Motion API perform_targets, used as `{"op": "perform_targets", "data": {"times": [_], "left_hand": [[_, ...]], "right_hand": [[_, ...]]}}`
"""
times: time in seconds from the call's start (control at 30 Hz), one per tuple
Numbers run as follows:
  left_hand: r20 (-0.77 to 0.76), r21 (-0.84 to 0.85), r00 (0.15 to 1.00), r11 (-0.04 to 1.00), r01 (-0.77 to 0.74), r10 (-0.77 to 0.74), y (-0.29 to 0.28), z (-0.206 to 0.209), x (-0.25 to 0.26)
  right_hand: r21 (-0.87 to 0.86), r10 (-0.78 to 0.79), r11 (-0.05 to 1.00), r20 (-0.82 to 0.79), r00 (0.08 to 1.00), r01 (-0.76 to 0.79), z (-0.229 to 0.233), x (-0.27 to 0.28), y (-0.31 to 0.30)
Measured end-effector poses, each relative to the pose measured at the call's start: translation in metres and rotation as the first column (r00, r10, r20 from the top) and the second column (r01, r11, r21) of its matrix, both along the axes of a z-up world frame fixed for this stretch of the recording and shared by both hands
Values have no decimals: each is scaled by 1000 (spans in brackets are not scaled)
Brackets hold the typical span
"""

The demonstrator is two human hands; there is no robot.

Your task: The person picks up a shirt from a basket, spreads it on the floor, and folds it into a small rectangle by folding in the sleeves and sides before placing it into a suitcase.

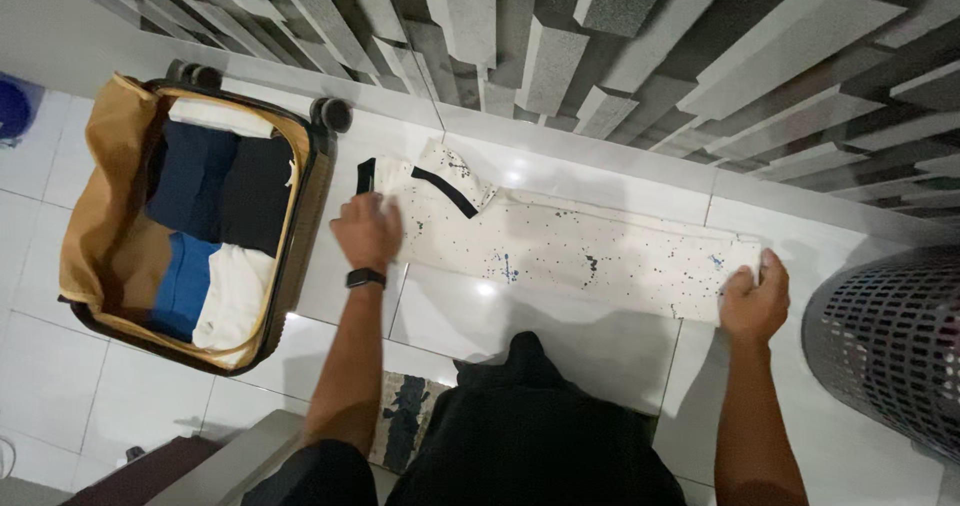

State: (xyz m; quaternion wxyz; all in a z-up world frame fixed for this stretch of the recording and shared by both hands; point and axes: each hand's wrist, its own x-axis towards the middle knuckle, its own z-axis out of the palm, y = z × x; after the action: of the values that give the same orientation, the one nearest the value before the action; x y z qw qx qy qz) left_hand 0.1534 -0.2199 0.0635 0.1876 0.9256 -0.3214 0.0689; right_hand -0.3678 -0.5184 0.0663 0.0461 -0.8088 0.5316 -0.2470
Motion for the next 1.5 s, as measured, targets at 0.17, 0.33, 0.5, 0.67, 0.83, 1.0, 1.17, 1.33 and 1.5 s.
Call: {"op": "perform_targets", "data": {"times": [0.17,0.33,0.5,0.67,0.83,1.0,1.17,1.33,1.5], "left_hand": [[58,-53,996,996,74,-71,-46,-17,-34],[19,-243,1000,970,14,-10,-68,-26,-43],[-147,-83,981,987,-140,127,-65,-51,-2],[-139,-212,987,971,-108,79,-51,-58,-1],[-112,-248,990,962,-111,85,-62,-18,-15],[-93,-168,992,983,72,-89,-77,27,-77],[-114,86,686,681,727,-718,-104,-2,-167],[-340,296,659,589,752,-671,-109,-2,-186],[-325,439,701,556,706,-635,-114,17,-196]], "right_hand": [[348,-234,922,144,962,172,2,4,-5],[305,-214,938,143,966,163,3,6,-5],[440,-342,869,206,917,226,14,19,-1],[130,-98,989,283,954,63,-18,1,-18],[308,-339,909,162,927,279,-16,8,-16],[-195,28,981,76,997,-12,-18,32,16],[29,130,991,-158,979,-127,-41,119,94],[104,109,991,-253,961,-85,-27,59,99],[374,-111,885,-408,906,277,-8,-23,67]]}}
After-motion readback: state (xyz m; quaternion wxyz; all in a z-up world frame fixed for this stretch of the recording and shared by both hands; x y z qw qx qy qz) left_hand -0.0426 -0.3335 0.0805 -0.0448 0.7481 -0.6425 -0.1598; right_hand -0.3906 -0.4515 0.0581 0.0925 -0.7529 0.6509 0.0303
